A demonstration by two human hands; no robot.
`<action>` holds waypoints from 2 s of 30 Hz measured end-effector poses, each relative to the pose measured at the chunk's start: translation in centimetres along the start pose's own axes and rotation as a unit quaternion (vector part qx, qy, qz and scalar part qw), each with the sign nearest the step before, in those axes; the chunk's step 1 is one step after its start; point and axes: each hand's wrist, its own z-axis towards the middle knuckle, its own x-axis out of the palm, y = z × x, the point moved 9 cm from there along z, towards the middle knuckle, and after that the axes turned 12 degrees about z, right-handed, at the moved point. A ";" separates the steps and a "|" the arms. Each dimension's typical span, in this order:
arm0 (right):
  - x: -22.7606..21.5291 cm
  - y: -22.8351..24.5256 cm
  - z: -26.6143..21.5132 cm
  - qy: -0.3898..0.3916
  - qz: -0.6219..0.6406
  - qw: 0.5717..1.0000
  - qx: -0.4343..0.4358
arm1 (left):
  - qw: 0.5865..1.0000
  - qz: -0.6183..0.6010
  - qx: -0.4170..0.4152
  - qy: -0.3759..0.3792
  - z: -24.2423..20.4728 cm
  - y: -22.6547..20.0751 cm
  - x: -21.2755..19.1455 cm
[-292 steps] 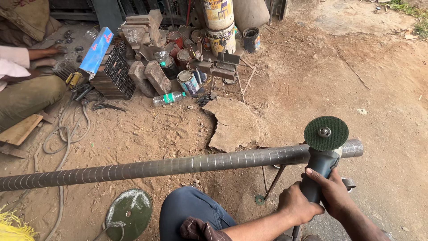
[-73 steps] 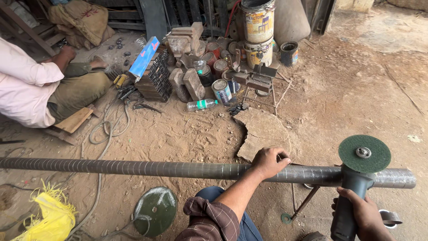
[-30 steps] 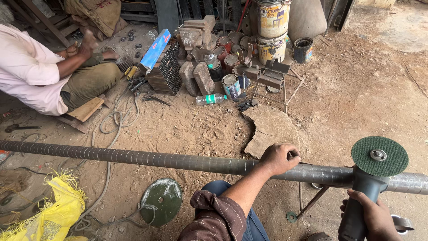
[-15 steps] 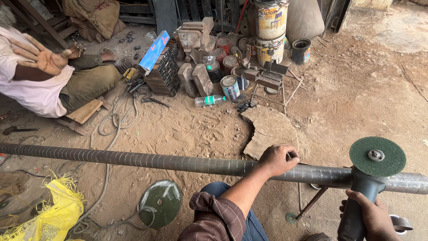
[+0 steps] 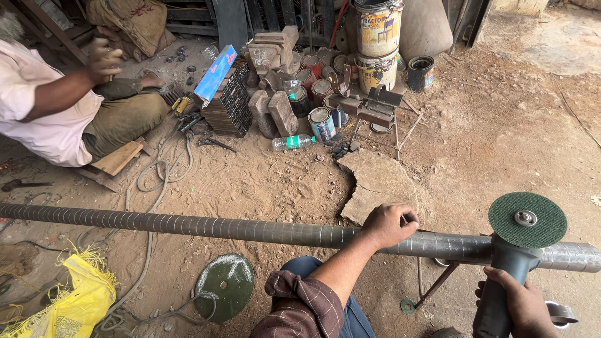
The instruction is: The person uses an angle grinder to smooth the surface of a long metal pipe resting on a stand. They hold the pipe with one hand and operate the grinder with the other, moving along the pipe's length to remove material and create sparks.
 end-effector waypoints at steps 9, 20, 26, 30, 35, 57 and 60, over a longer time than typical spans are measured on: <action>1.1 0.1 -0.8 0.026 0.058 0.997 -0.037 | 0.997 -0.061 0.001 -0.050 -0.4 -1.0 -2.0; 2.1 2.3 -4.8 0.027 0.060 0.997 -0.046 | 0.992 -0.036 0.056 -0.105 -0.2 -2.0 -3.5; 2.3 2.4 -5.1 0.027 0.011 0.999 -0.033 | 0.999 -0.016 -0.033 0.007 0.0 -0.9 -1.8; 2.3 2.6 -5.1 0.033 0.014 0.998 -0.046 | 0.999 -0.019 -0.033 -0.010 -0.1 -1.1 -2.1; 2.1 2.4 -5.2 0.028 0.047 0.998 -0.040 | 0.998 -0.030 -0.020 -0.049 -0.4 -1.5 -3.1; 2.0 1.7 -4.2 0.011 -0.004 1.000 -0.021 | 0.999 -0.017 -0.025 -0.018 -0.3 -1.3 -2.3; 1.1 1.6 -3.7 0.015 0.014 0.999 -0.029 | 0.999 -0.021 -0.024 -0.028 -0.2 -1.2 -2.0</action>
